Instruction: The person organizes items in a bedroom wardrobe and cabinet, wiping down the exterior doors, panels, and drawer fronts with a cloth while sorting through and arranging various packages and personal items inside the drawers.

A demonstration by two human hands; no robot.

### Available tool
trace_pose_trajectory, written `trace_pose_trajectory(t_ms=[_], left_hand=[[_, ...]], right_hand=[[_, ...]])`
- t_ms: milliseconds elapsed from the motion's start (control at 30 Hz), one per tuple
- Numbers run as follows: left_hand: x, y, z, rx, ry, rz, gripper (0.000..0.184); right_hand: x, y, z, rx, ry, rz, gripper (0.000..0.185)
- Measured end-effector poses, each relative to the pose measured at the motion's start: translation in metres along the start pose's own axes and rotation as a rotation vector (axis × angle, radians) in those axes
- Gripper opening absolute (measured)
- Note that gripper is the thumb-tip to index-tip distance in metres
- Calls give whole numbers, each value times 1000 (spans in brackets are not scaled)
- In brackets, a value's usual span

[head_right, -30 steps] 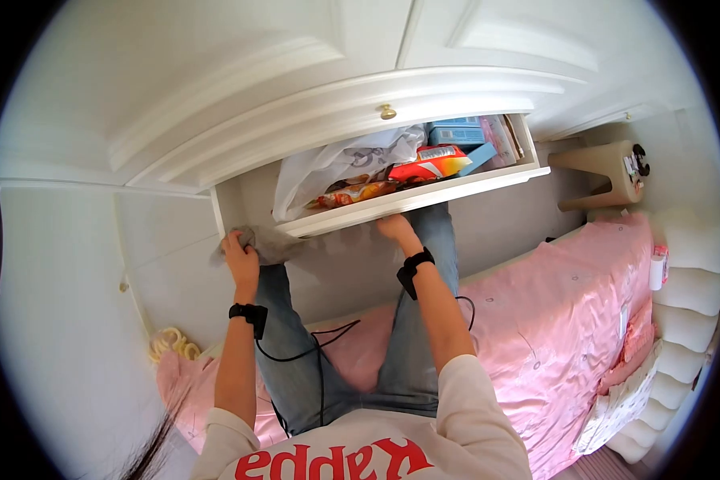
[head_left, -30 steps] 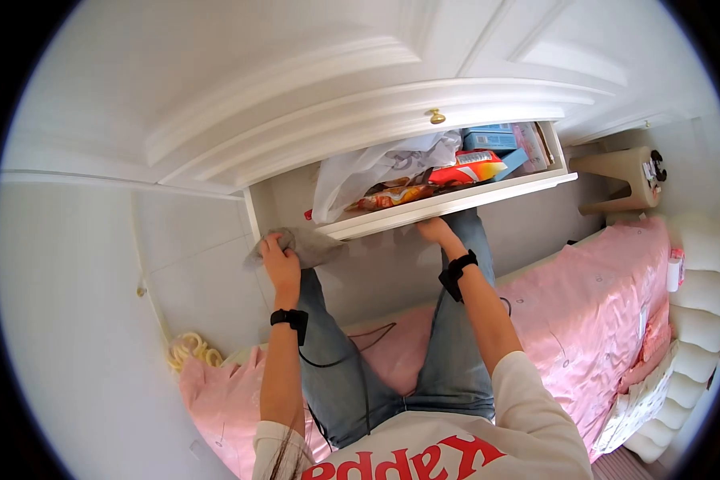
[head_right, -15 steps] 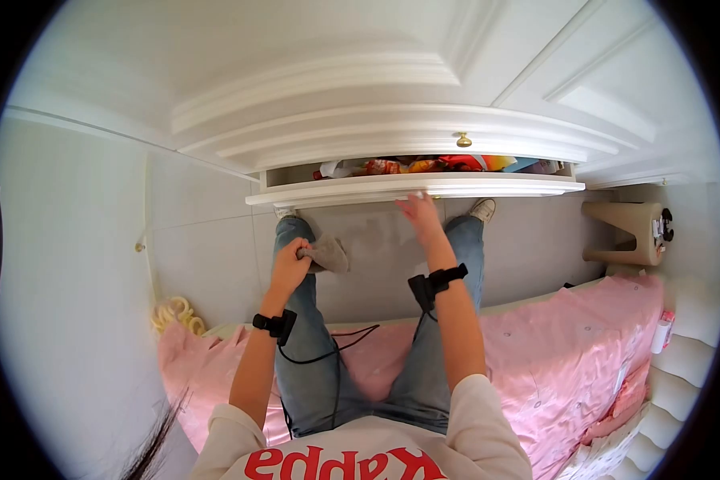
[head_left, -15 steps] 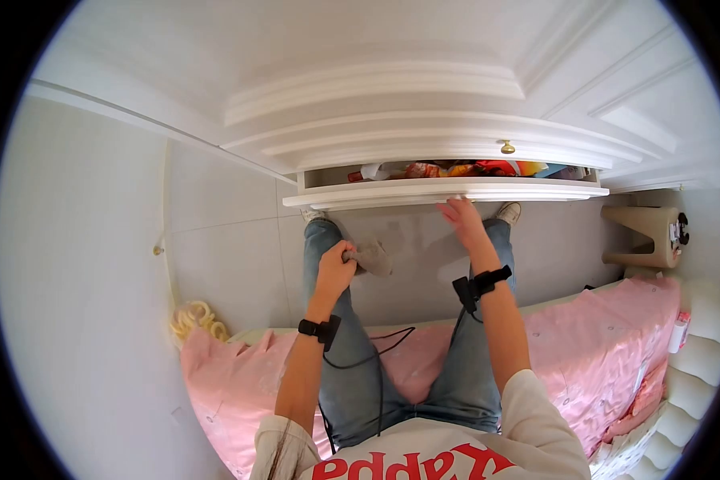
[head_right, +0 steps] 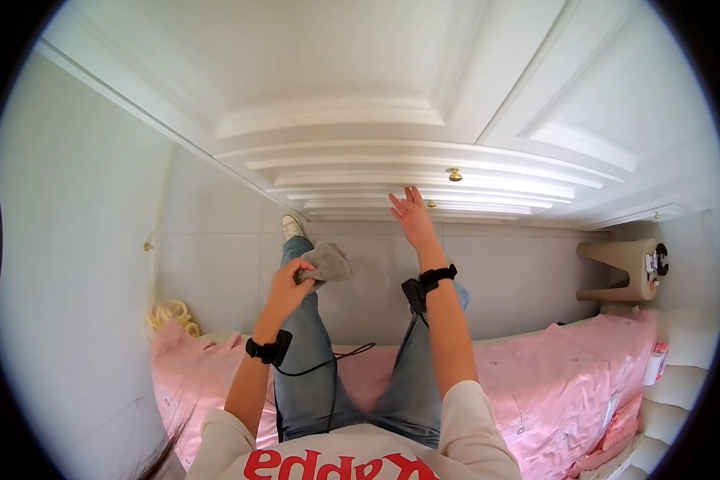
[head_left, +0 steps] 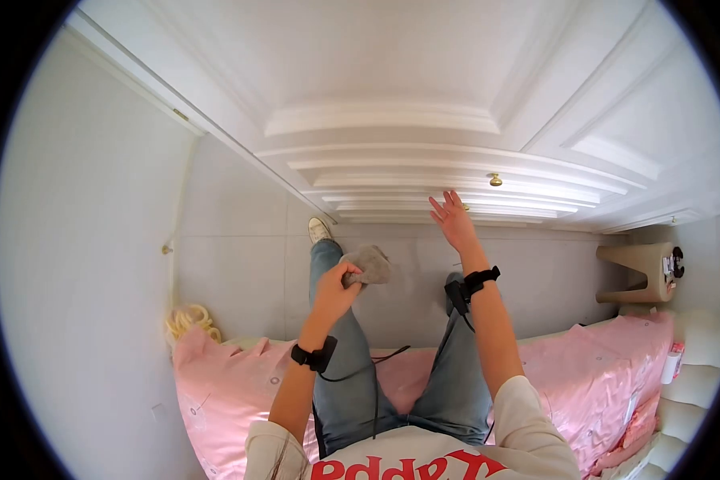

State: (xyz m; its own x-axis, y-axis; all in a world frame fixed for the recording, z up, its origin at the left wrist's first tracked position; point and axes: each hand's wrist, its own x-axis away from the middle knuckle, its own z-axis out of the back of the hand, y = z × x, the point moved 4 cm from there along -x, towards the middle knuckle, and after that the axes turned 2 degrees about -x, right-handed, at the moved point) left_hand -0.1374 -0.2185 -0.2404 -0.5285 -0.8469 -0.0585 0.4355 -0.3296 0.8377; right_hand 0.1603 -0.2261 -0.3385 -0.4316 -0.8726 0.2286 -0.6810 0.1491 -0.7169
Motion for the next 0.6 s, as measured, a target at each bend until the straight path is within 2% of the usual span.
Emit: trace_pose_trajectory(t_ms=[67, 133, 200, 233, 267, 300, 333, 400, 467, 500, 567, 600], left_hand=[[-3, 15, -5, 0, 10, -6, 17], [-11, 28, -10, 14, -50, 67, 18], [-23, 43, -19, 19, -88, 75, 20], [-33, 50, -27, 14, -95, 43, 21], [-28, 60, -40, 39, -119, -38, 21], [-25, 77, -49, 63, -145, -118, 21], [-38, 105, -47, 127, -196, -155, 22], [-20, 164, -29, 248, -293, -205, 23], [-8, 229, 15, 329, -340, -341, 24], [-2, 259, 41, 345, -341, -335, 26], [-13, 311, 102, 373, -378, -330, 29], [-17, 337, 138, 330, -294, -415, 29]], right_hand=[[3, -9, 8, 196, -35, -10, 65], [-3, -1, 41, 493, -80, -50, 58], [29, -15, 38, 850, -35, -9, 50], [39, -5, 51, 702, -118, 66, 46], [74, -9, 45, 733, -253, 97, 53], [125, -23, 22, 380, -287, -137, 63], [155, -49, -12, 433, -367, -157, 68], [201, -55, -27, 513, -276, -223, 65], [227, -93, -89, 549, -248, -69, 61], [236, -114, -121, 561, -245, 10, 59], [225, -161, -186, 665, -121, 301, 54], [223, -180, -221, 701, -52, 451, 52]])
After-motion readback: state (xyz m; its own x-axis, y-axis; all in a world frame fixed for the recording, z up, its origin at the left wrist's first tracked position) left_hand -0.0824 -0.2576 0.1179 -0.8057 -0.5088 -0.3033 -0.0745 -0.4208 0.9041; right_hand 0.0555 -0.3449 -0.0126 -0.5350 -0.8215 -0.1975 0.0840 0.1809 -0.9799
